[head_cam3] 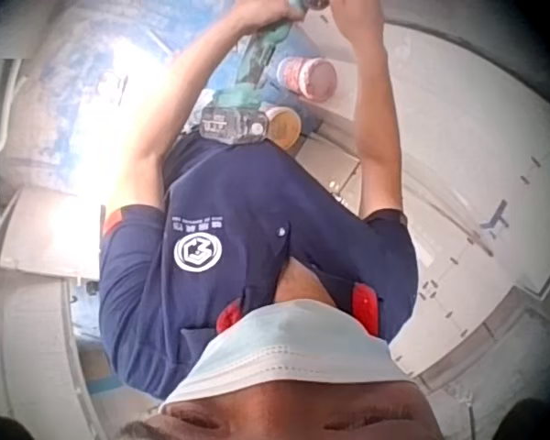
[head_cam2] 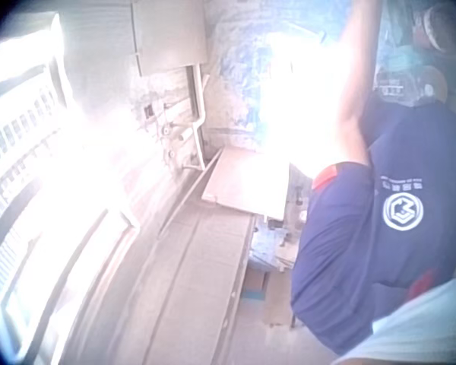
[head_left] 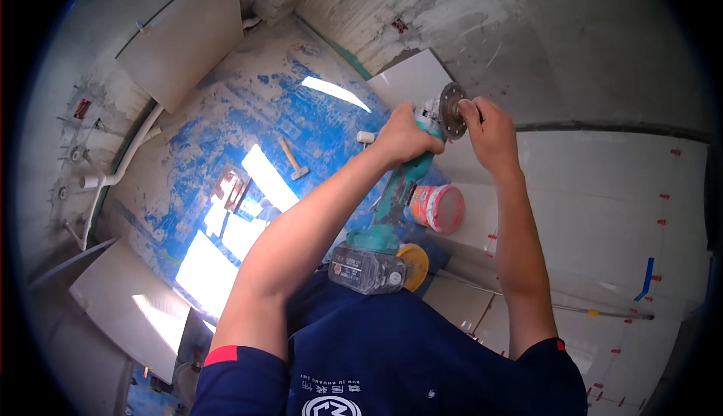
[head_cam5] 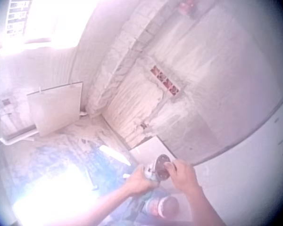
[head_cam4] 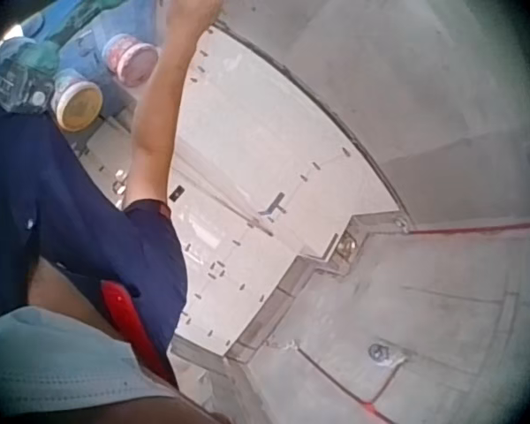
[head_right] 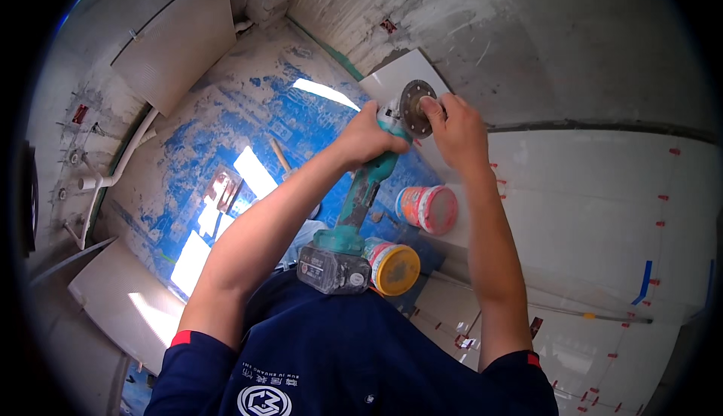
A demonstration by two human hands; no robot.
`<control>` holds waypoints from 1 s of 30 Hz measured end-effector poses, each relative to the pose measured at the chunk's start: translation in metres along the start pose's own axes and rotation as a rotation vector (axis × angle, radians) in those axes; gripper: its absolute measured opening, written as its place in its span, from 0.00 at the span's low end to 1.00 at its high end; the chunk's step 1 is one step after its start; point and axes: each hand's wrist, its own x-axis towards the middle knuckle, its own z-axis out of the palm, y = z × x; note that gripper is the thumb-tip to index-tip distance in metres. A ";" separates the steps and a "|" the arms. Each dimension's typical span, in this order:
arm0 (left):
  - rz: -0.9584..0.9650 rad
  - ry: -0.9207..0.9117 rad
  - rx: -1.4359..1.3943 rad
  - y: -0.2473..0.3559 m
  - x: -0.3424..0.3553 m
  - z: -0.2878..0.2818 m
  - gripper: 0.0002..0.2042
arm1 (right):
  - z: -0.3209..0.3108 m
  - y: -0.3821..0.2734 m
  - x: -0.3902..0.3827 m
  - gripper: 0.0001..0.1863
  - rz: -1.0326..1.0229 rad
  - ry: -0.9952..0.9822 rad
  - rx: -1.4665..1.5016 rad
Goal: The person holds a power grinder and uses it to grind the edge of a white tile piece held against a wall.
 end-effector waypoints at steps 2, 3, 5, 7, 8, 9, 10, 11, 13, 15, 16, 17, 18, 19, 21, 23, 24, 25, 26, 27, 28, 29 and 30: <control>0.014 0.004 -0.015 -0.001 0.000 0.000 0.33 | 0.000 0.001 -0.002 0.27 -0.124 0.089 0.122; 0.004 -0.002 -0.018 -0.001 0.000 0.001 0.33 | -0.002 0.002 -0.002 0.27 -0.104 0.103 0.113; 0.007 0.000 -0.020 -0.002 -0.001 0.000 0.34 | -0.004 0.002 -0.002 0.28 -0.022 -0.095 0.162; -0.009 0.002 -0.017 -0.002 -0.002 0.000 0.34 | -0.006 0.001 -0.001 0.29 -0.019 -0.075 0.125; -0.011 -0.006 -0.021 -0.001 -0.003 0.000 0.34 | -0.007 0.000 -0.001 0.31 0.000 -0.047 0.088; -0.015 -0.015 -0.025 -0.001 -0.003 0.000 0.35 | -0.008 -0.002 0.001 0.31 0.001 -0.048 0.087; -0.015 -0.016 -0.025 0.000 -0.004 0.000 0.35 | -0.009 -0.004 0.002 0.31 -0.065 -0.025 0.046; -0.019 -0.022 -0.032 0.000 -0.005 0.001 0.35 | -0.010 -0.005 0.003 0.32 -0.143 -0.024 0.011; -0.023 -0.030 -0.037 0.001 -0.006 0.001 0.34 | -0.016 -0.007 0.005 0.33 0.003 -0.132 -0.009; -0.016 -0.027 -0.024 0.001 -0.006 0.002 0.34 | -0.019 -0.008 0.005 0.34 0.134 -0.261 -0.026; 0.008 -0.014 -0.034 0.001 -0.006 0.002 0.34 | -0.019 -0.009 0.005 0.36 0.179 -0.241 0.027; -0.006 -0.027 -0.035 0.000 -0.006 0.003 0.35 | -0.020 -0.010 0.006 0.37 0.268 -0.220 0.059; -0.021 -0.041 -0.036 -0.001 -0.005 0.003 0.35 | -0.020 -0.010 0.006 0.37 0.222 -0.221 0.077; -0.021 -0.044 -0.037 -0.002 -0.004 0.003 0.35 | -0.020 -0.010 0.006 0.39 0.031 -0.097 0.033; -0.019 -0.062 -0.074 -0.004 -0.003 0.003 0.35 | -0.021 -0.011 0.006 0.40 -0.151 0.030 -0.010; -0.006 -0.027 -0.040 -0.006 -0.002 0.004 0.35 | -0.023 -0.011 0.004 0.37 0.267 -0.381 0.010; -0.020 0.001 0.008 -0.007 -0.001 0.004 0.35 | -0.024 -0.011 0.003 0.37 0.222 -0.398 0.036; 0.004 0.009 -0.009 -0.007 -0.001 0.004 0.35 | -0.023 -0.011 0.004 0.36 0.214 -0.274 0.086; -0.004 -0.004 -0.002 -0.007 -0.001 0.004 0.35 | -0.023 -0.011 0.003 0.35 0.223 -0.152 0.127; -0.011 -0.015 0.006 -0.007 -0.001 0.004 0.35 | -0.023 -0.011 0.003 0.35 0.208 -0.151 0.135; -0.012 -0.017 0.007 -0.007 -0.001 0.004 0.35 | -0.020 -0.012 0.006 0.35 0.062 -0.132 0.069; -0.015 -0.026 -0.005 -0.006 -0.002 0.004 0.35 | -0.018 -0.011 0.007 0.34 -0.075 -0.142 0.006; -0.027 -0.034 -0.014 -0.005 -0.002 0.004 0.35 | -0.018 -0.009 0.008 0.34 -0.081 -0.110 0.001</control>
